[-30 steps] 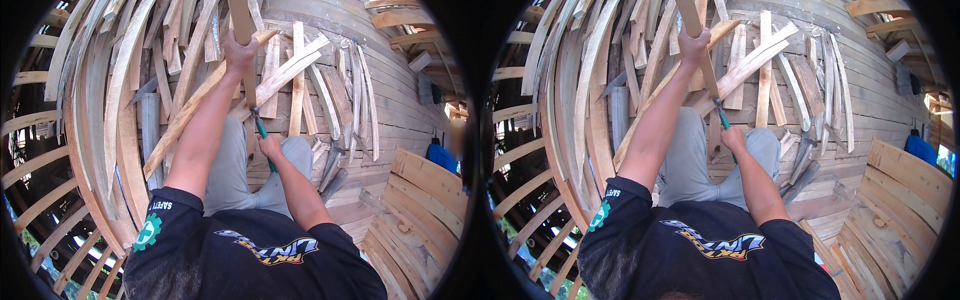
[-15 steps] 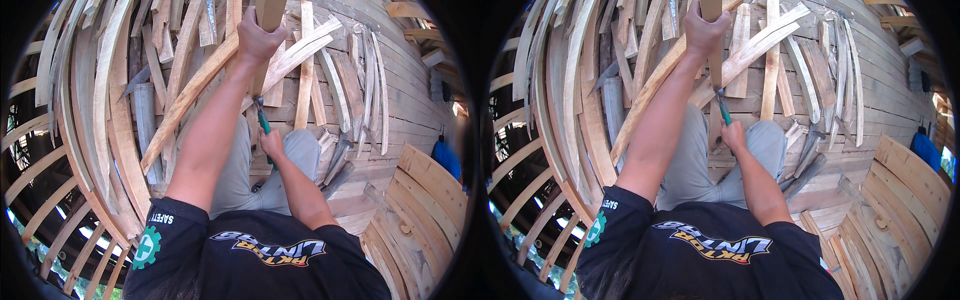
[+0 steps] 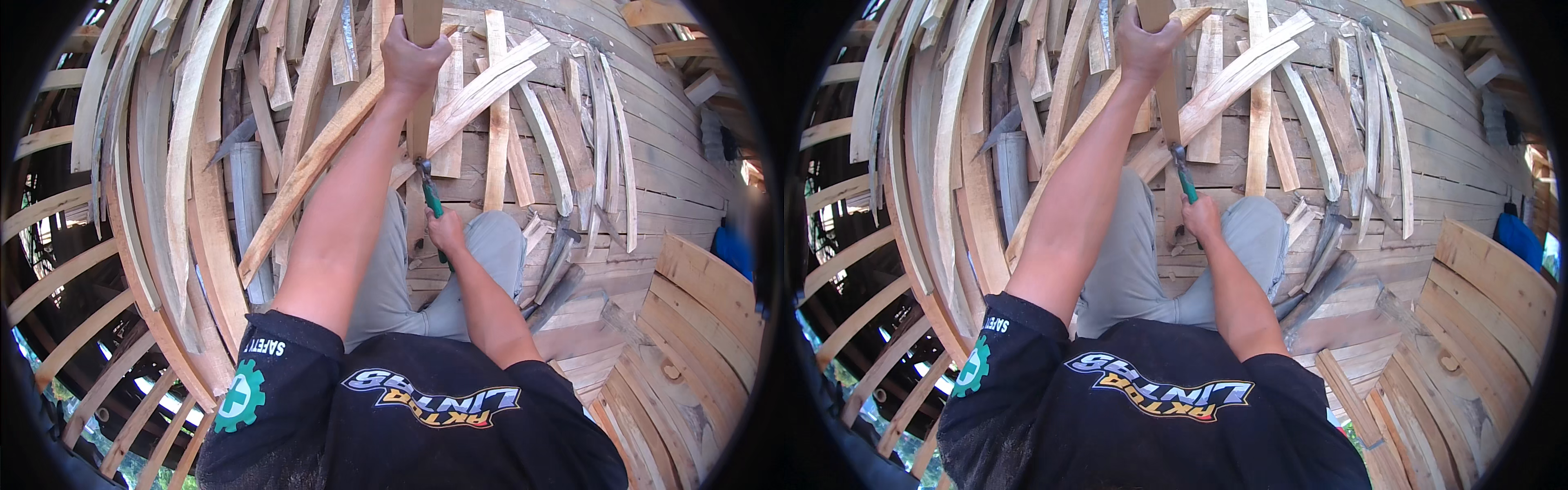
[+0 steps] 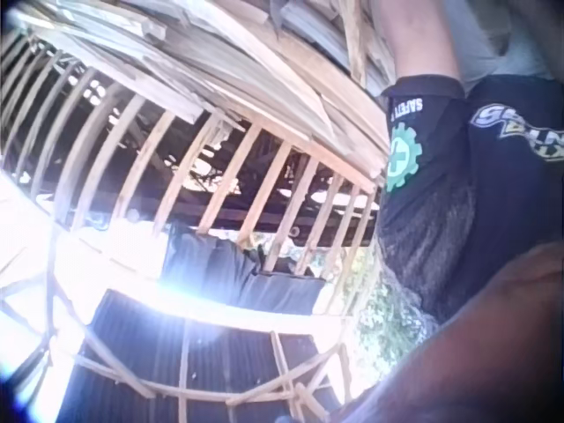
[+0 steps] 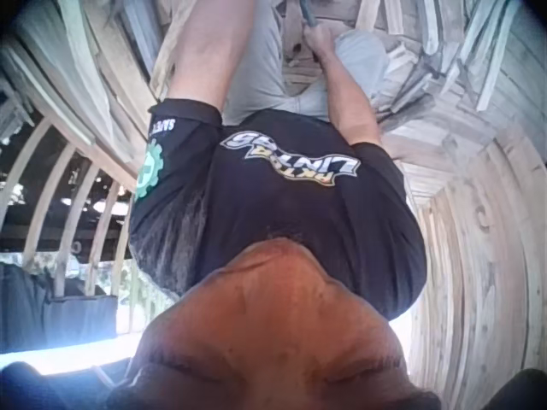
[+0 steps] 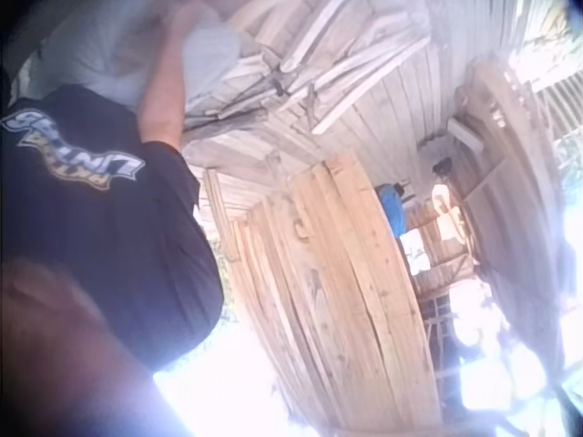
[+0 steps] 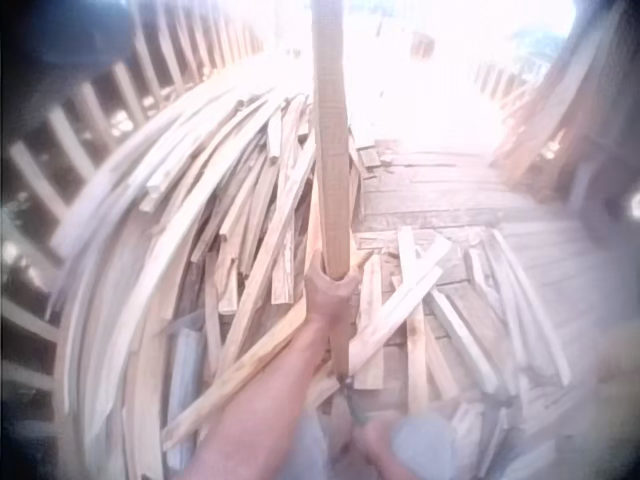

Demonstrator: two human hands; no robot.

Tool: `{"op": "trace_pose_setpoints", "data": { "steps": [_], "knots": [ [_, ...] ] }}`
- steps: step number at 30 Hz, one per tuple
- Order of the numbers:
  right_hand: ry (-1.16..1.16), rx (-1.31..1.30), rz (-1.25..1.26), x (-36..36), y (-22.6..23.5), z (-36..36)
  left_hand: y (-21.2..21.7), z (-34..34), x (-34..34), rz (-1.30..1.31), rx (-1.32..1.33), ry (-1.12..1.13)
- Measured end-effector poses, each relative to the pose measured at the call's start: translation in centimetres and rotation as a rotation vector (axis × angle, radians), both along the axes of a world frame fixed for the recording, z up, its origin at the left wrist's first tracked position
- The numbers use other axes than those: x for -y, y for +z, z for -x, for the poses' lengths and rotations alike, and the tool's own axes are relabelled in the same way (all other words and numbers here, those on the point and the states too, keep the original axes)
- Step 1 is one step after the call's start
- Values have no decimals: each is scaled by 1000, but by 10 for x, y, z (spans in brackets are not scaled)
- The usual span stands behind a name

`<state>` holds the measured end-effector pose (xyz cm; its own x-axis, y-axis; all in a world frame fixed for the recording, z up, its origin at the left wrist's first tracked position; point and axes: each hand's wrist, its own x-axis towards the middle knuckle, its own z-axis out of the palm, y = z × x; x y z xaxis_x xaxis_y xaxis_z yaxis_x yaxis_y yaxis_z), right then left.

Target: The person sits on a wooden platform and uses pincers and a hammer to trim pieces of wood and remove nails from them.

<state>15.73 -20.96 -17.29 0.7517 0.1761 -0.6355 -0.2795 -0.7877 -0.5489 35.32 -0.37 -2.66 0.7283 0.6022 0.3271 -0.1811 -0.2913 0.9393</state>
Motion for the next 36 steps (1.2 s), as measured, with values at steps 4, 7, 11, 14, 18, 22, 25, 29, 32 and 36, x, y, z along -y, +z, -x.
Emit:
{"op": "trace_pose_setpoints", "data": {
  "steps": [4, 7, 11, 14, 18, 22, 25, 29, 32, 36],
  "knots": [
    [38, 23, 6, 0, -5, -3, 12, 7, 2, -5, -36, -41],
    [78, -29, 49, 5, -11, 1, 8, 13, 13, 28, 32, -74],
    [90, -254, 12, 2, -3, -18, 2, 8, 16, -18, -18, -114],
    [170, -363, -27, 4, 42, -34, 5, 10, 16, -12, -70, -113],
    [29, -483, -279, 22, 51, -27, 4, 9, 17, -19, -44, -108],
    [-125, -594, -275, 21, 70, -23, 3, 12, 10, 12, 9, -72],
    [-139, -572, -232, 18, 61, -21, 5, 18, 4, 22, 24, -22],
    [-116, -490, -128, 16, 41, -14, 8, 26, -5, 9, 37, 50],
    [-35, -335, -13, 22, 9, -6, 10, 29, -8, 49, 74, 71],
    [120, -73, 125, 12, 22, -3, -5, 30, -23, 52, 79, 98]
  ]
}}
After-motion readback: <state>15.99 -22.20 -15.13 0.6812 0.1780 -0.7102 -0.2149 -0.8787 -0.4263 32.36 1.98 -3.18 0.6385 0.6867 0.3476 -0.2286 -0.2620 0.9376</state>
